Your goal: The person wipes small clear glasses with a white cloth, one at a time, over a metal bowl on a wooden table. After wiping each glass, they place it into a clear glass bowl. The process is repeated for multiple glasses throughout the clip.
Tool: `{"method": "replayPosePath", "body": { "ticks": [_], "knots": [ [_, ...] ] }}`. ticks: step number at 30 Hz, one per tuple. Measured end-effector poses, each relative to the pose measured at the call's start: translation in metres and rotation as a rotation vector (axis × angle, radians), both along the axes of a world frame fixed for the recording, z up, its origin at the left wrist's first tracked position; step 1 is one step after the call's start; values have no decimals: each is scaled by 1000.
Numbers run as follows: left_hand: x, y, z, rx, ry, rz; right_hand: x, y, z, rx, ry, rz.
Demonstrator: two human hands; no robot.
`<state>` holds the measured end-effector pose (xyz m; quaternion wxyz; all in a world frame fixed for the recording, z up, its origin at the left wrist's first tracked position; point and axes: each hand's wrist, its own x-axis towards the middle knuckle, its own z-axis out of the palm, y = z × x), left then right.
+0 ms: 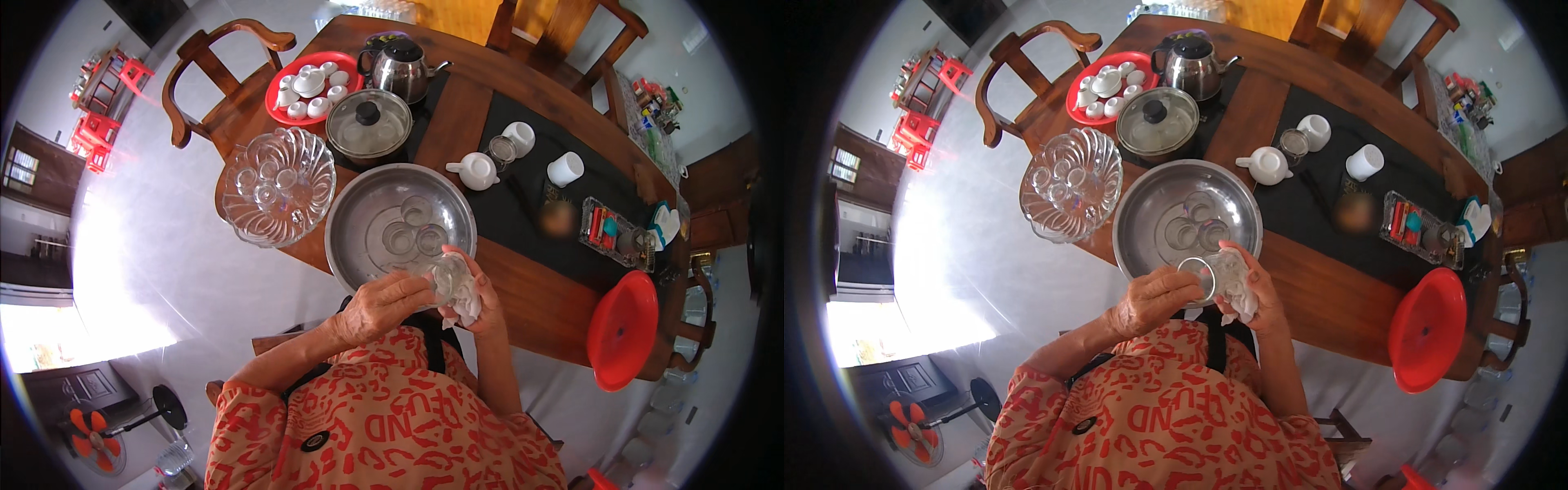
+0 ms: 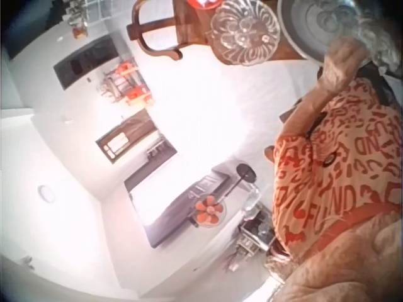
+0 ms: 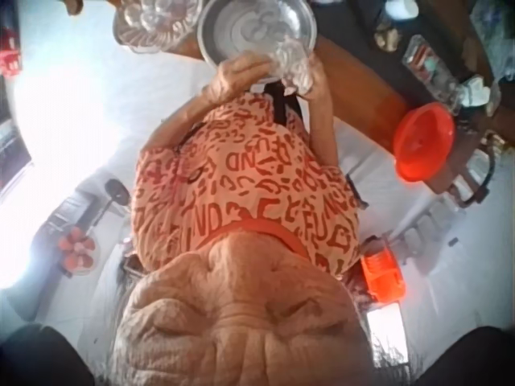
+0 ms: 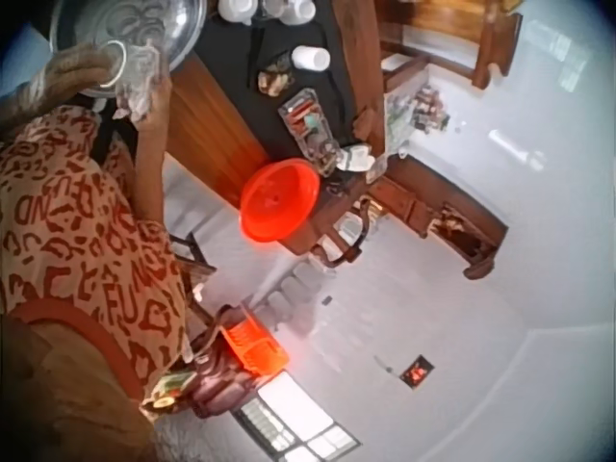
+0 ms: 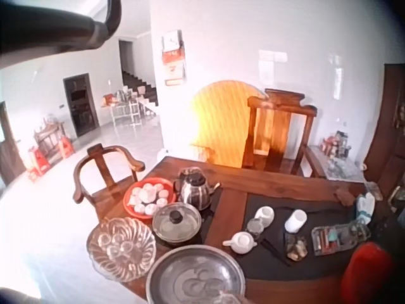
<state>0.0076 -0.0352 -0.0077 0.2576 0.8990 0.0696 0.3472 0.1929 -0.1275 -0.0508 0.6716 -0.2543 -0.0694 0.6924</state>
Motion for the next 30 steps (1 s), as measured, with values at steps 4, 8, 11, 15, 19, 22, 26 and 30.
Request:
{"method": "replayPosePath", "body": {
  "ticks": [4,8,11,15,19,22,26,30],
  "knots": [
    [1,0,4,-17,-34,6,3,5,2,106,-70,37],
    [4,3,13,-63,-130,-25,9,10,4,174,-176,-56],
    [3,2,6,-99,-222,167,15,15,22,161,-358,-126],
    [-17,17,-4,-306,-112,470,33,21,55,105,-884,-158],
    [-36,25,-21,-485,64,568,33,30,71,14,-1176,-113],
    [-45,26,-38,-377,103,544,28,39,72,48,-1341,-103],
    [-50,22,-48,-443,131,531,24,49,76,118,-1507,-83],
    [-53,19,-50,-488,150,503,24,52,81,156,-1585,-74]
  ]
}}
